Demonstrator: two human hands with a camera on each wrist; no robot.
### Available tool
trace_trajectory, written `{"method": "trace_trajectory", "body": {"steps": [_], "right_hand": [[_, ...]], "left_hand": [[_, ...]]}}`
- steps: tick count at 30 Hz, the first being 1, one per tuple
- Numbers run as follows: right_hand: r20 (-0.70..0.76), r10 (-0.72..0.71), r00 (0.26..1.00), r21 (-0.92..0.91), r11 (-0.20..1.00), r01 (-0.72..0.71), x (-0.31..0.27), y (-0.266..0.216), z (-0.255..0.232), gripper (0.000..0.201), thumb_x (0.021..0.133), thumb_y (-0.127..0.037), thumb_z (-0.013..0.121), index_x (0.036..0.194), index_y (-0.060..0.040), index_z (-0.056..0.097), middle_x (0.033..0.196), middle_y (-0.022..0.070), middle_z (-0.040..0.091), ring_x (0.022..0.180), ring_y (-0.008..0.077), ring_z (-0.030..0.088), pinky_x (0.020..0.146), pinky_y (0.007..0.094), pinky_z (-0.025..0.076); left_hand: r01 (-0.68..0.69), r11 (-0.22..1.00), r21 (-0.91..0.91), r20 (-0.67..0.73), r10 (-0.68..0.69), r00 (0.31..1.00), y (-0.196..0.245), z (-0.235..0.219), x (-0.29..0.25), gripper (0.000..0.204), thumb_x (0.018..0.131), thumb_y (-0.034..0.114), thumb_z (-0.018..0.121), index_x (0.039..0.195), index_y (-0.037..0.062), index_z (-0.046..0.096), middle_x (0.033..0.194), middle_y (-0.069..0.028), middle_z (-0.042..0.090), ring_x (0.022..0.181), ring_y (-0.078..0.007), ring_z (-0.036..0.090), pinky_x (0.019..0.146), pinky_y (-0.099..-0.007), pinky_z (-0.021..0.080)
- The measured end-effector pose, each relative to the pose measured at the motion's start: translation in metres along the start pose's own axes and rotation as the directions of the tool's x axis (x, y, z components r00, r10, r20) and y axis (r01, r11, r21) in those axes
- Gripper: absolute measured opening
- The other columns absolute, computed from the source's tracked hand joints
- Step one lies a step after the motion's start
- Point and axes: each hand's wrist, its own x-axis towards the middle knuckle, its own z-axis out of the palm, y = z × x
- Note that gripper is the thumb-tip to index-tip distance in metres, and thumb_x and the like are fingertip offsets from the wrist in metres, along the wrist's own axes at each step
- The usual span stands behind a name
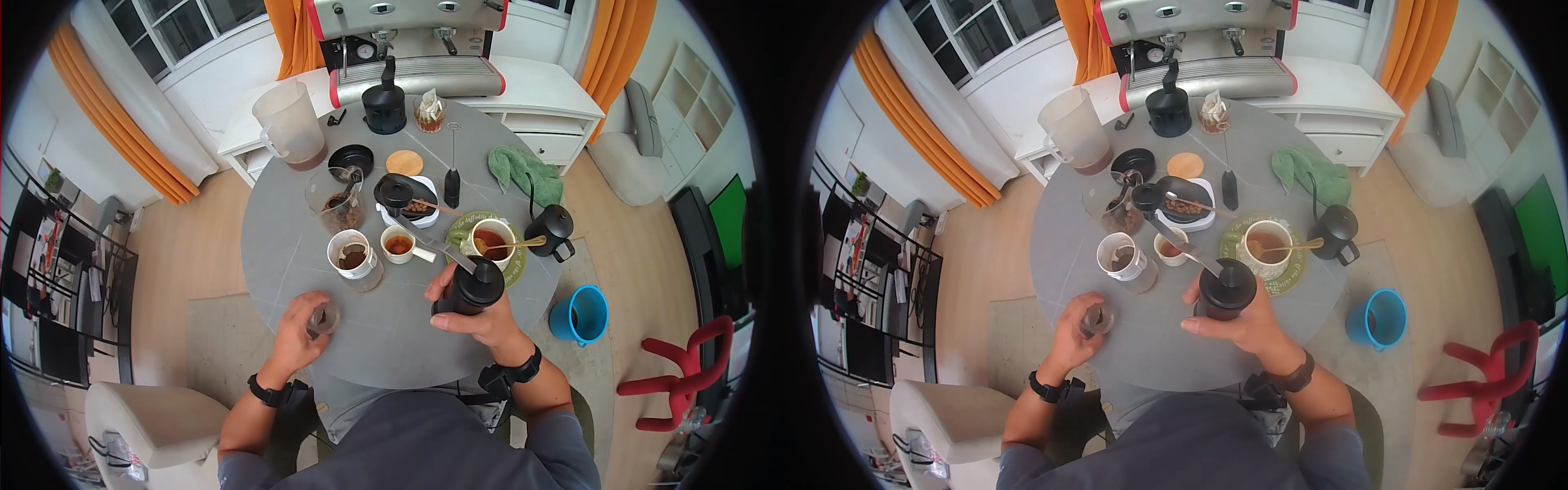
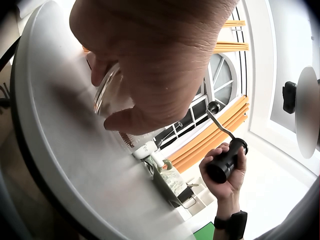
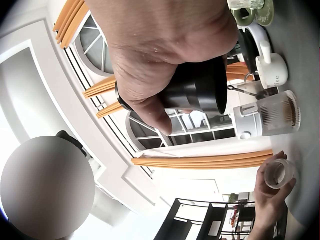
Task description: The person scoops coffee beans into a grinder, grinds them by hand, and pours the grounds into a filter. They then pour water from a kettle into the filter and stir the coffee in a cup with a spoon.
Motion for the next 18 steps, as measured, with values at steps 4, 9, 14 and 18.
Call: {"method": "trace_trajectory", "body": {"steps": [4,9,14,18], "right_hand": [[0.006,0.000,1.000,-0.013,1.000,0.000,0.001,0.000,0.000,0.056,0.067,0.004,0.087,0.113,-0.0060,0.056,0.098,0.0081,0.066,0.101,0.0224,0.064,0.095,0.0424,0.050],[-0.006,-0.001,1.000,-0.009,1.000,0.001,0.001,0.000,0.000,0.055,0.067,0.004,0.087,0.112,-0.0061,0.056,0.098,0.0080,0.066,0.101,0.0225,0.064,0.094,0.0422,0.050],[0.001,0.009,1.000,-0.008,1.000,-0.009,0.000,0.000,0.000,0.055,0.067,0.005,0.087,0.112,-0.0062,0.056,0.098,0.0079,0.066,0.101,0.0226,0.064,0.094,0.0417,0.050],[-0.002,-0.005,1.000,-0.018,1.000,0.005,0.001,0.000,0.001,0.055,0.067,0.004,0.086,0.112,-0.0064,0.057,0.098,0.0077,0.066,0.101,0.0224,0.064,0.093,0.0408,0.050]], "left_hand": [[-0.084,0.993,0.085,-0.008,0.085,0.996,0.002,0.000,0.003,0.063,0.062,-0.005,0.066,0.123,0.0041,0.059,0.126,-0.0171,0.062,0.116,-0.0387,0.060,0.102,-0.0423,0.049],[-0.020,0.990,-0.141,-0.020,0.018,1.000,-0.005,0.000,0.000,0.060,0.065,-0.007,0.066,0.124,0.0053,0.058,0.129,-0.0132,0.060,0.120,-0.0326,0.061,0.103,-0.0404,0.048],[0.218,0.472,-0.854,0.137,-0.200,0.970,-0.019,0.007,-0.009,0.070,0.073,-0.005,0.070,0.135,0.0125,0.043,0.132,-0.0127,0.055,0.125,-0.0298,0.058,0.103,-0.0405,0.048],[0.306,0.162,-0.938,0.267,-0.227,0.937,-0.010,0.006,-0.006,0.071,0.074,-0.006,0.071,0.134,0.0146,0.039,0.129,-0.0148,0.056,0.122,-0.0331,0.059,0.099,-0.0412,0.050]]}}
